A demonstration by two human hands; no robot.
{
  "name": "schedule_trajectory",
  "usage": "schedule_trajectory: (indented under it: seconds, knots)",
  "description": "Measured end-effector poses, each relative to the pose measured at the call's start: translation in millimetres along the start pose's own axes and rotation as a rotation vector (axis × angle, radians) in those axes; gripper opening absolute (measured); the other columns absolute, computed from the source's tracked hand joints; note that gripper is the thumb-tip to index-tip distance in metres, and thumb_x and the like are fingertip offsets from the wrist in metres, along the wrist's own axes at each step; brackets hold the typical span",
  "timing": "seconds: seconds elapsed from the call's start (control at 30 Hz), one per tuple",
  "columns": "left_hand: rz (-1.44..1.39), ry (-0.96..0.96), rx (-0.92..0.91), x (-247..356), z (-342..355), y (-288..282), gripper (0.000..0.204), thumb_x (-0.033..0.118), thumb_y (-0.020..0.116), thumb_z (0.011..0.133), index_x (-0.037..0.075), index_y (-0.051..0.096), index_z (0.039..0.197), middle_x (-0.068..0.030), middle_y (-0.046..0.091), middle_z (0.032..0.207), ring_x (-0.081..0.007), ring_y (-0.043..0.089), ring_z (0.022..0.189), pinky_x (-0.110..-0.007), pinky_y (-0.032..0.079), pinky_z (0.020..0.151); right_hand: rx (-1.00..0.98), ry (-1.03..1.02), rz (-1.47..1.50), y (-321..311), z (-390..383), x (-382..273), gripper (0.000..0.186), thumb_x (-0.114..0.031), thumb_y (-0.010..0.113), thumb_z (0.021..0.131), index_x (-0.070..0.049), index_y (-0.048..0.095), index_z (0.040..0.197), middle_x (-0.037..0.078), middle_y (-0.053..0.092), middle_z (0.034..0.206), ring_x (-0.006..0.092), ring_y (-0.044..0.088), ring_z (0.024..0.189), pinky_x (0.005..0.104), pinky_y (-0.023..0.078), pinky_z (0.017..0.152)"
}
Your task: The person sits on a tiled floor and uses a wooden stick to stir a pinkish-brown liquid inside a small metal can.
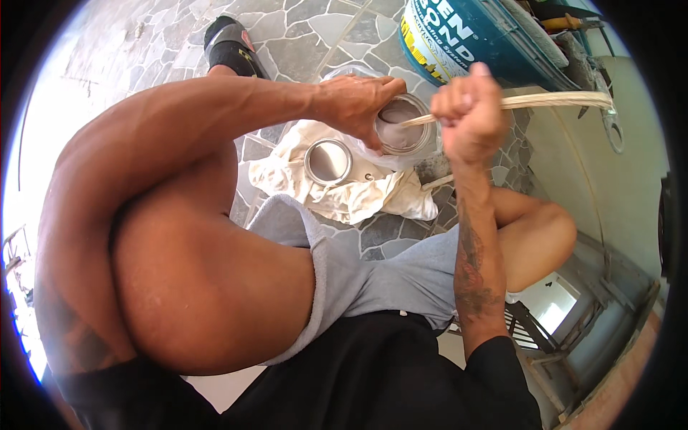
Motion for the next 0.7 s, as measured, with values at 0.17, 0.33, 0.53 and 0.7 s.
schedule_trajectory:
  seconds: [0.17,0.33,0.53,0.7]
  knots:
    - [0.003,-0.006,0.026,4,0,-1,0.087,0.042,0.090,0.065,0.002,0.042,0.125,-0.0201,0.062,0.118,-0.0380,0.064,0.112,-0.047,0.052,0.092,0.042,-0.301,-0.156,11,-7,11,0.043,-0.024,0.050,0.103,-0.006,0.049,0.063,0.003,0.045,0.050,0.0131,0.044,0.045,0.0310,0.036,0.046]
    - [0.015,-0.079,0.007,7,-10,5,0.085,0.045,0.090,0.065,0.002,0.042,0.121,-0.0212,0.061,0.117,-0.0389,0.064,0.111,-0.048,0.052,0.092,0.099,-0.131,-0.269,12,-15,42,0.042,-0.023,0.050,0.103,-0.005,0.052,0.065,0.003,0.051,0.053,0.0115,0.050,0.049,0.0289,0.041,0.049]
    - [0.011,-0.134,0.021,7,-11,11,0.099,0.040,0.090,0.066,0.001,0.034,0.137,-0.0253,0.058,0.125,-0.0420,0.062,0.113,-0.049,0.051,0.093,0.001,-0.213,0.060,18,-9,-10,0.044,-0.025,0.050,0.103,-0.008,0.043,0.063,0.002,0.046,0.050,0.0085,0.042,0.044,0.0287,0.034,0.044]
    - [-0.021,0.139,-0.030,-10,0,-4,0.098,0.040,0.091,0.063,0.005,0.039,0.138,-0.0202,0.057,0.125,-0.0400,0.061,0.115,-0.049,0.050,0.097,0.175,-0.397,-0.413,23,-21,41,0.044,-0.027,0.052,0.104,-0.005,0.053,0.067,-0.001,0.051,0.053,0.0100,0.047,0.048,0.0288,0.040,0.049]
Point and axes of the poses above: each hand's wrist, its own z-axis towards the middle knuckle, its own y-axis out of the palm, x = y × z, the point moved 1 cm from there along z, towards the middle knuckle
